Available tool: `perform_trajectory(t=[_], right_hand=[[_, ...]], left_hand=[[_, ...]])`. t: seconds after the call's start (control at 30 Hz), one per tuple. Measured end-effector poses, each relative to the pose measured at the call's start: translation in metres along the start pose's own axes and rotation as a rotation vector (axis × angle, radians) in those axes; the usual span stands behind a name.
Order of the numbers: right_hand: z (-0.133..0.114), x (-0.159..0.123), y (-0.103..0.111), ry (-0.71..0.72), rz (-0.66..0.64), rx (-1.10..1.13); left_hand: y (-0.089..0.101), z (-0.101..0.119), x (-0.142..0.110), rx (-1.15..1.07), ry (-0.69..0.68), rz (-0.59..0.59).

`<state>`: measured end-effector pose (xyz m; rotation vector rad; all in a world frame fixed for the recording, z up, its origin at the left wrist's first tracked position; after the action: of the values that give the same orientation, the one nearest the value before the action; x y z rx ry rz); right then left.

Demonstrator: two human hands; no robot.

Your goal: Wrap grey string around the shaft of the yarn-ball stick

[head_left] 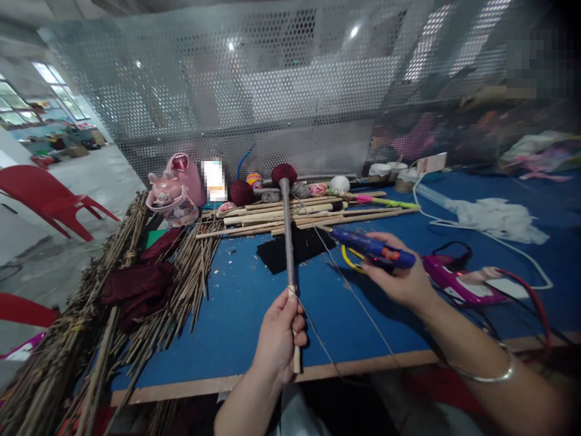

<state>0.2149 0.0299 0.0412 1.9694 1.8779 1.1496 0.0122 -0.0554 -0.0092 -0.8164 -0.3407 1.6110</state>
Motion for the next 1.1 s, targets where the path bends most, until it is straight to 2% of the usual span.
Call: perform_trajectory(t=[0.07,0.1,0.17,0.27,0.37,0.43,0.5,0.57,0.6,0.63,0.67,0.73,0.8,0.83,0.9,1.0,1.1], right_hand=[[0.016,0.017,0.01,0.054,0.114,-0.143],[0.026,0.027,0.014,0.056,0.131,-0.227],[0.048,0.049,0.019,-0.026,0.161,-0.396],[0.078,0.073,0.014,-0.224,-0.003,-0.65],[0.096,0.083,0.005,-0.318,-0.075,-0.827],[0.098,0.085,0.002,-0.403,-0.113,-0.878],[0.088,0.083,0.001,-0.505,-0.125,-0.883],[0.064,0.074,-0.001,-0.51,-0.068,-0.821],[0.046,0.066,-0.004,-0.42,-0.01,-0.744],[0.027,0.056,-0.009,-0.313,-0.008,-0.598],[0.008,0.042,-0.017,-0.232,-0.063,-0.398],[-0.027,0.011,-0.038,-0.208,-0.345,0.034],[-0.049,-0.019,-0.059,-0.317,-0.64,0.367],[-0.055,-0.031,-0.067,-0.374,-0.766,0.493],[-0.057,-0.046,-0.076,-0.486,-0.851,0.644],[-0.049,-0.05,-0.073,-0.607,-0.828,0.704],[-0.047,-0.044,-0.063,-0.636,-0.827,0.675]], left_hand=[[0.0,0.0,0.0,0.005,-0.004,-0.002],[0.0,0.0,0.0,0.009,-0.005,-0.003],[0.0,0.0,0.001,0.016,-0.004,0.003],[-0.001,-0.001,0.0,0.015,-0.003,0.011],[-0.001,-0.001,0.0,0.011,-0.003,0.011],[-0.001,-0.001,0.0,0.01,-0.006,0.015],[-0.002,-0.001,-0.001,0.012,-0.006,0.023],[-0.003,0.0,0.0,0.019,-0.004,0.028],[-0.004,0.0,0.0,0.022,-0.002,0.027],[-0.004,0.0,0.0,0.025,0.0,0.023],[-0.005,0.0,0.001,0.027,-0.002,0.019],[-0.005,0.0,0.001,0.027,-0.01,0.013],[-0.005,0.0,0.001,0.041,-0.014,0.006],[-0.004,0.0,0.002,0.052,-0.013,0.002],[-0.003,-0.001,0.001,0.073,-0.01,0.003],[-0.002,0.0,0.001,0.066,-0.01,0.014],[-0.003,0.001,-0.001,0.053,-0.004,0.023]])
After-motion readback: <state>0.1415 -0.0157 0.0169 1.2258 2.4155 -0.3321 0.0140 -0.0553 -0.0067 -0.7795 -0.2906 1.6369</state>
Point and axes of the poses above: each hand's wrist, its own x-axis towards the middle knuckle, its own y-axis out of the back of the hand, z = x × y, the point moved 1 cm from there along x, towards the middle knuckle, and after that the axes turned 7 degrees about -y, right-handed, at the moved point
